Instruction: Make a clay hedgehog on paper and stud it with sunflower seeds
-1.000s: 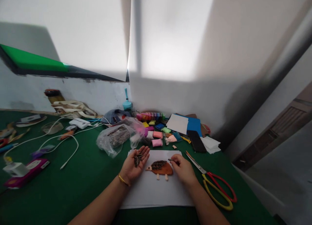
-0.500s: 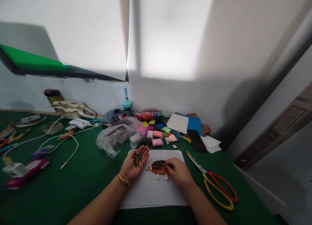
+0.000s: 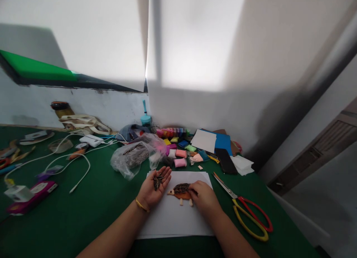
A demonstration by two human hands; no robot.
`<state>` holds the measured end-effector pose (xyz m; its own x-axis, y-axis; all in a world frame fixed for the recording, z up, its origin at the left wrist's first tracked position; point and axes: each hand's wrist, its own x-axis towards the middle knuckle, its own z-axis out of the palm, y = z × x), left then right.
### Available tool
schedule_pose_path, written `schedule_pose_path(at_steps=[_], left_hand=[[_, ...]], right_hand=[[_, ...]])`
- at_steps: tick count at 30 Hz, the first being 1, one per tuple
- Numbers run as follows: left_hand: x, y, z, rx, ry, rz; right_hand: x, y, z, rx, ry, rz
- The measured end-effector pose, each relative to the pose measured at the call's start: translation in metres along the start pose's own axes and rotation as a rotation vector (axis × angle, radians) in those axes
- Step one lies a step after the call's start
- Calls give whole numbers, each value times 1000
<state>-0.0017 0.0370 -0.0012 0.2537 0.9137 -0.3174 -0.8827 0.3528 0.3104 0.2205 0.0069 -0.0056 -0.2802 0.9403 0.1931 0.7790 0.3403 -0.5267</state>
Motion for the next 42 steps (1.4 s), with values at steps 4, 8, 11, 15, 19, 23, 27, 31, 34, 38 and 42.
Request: schedule_pose_path(at_steps=[4,8,11,15,19,23,27,31,34,38,42], left_hand=[[-1,0,1,3,8,-6],[-1,0,2,0,15,-4],[-1,-1,1,-1,13,-8],[-1,-1,0,2,16,-5],[-1,-1,1,0,17,-1],[-2,-1,2,0,33,-5],[-1,-1,1,0,24,-11],[-1,-1,1,3,16,-14],[-2,-2,2,-2,21,-8],[-3,-2,3,-13,12,-20],[-5,-4,2,-16,-51,-56]], right_hand=[[1,-2,0,-42,-4,-30],[2,-2,2,-78,-3,-47],[3,0,4,-85,-2,-71],[4,1,7,-83,-2,-61],[3,1,6,-42,11,-51],[1,1,1,-11,9,-41],[1,0,0,-2,-21,-48],[2,-2,3,-57,-18,-47],[3,-2,5,-79,-24,-55],[2,-1,0,-53,-5,-84],[2,-12,-9,-12,64,-114]])
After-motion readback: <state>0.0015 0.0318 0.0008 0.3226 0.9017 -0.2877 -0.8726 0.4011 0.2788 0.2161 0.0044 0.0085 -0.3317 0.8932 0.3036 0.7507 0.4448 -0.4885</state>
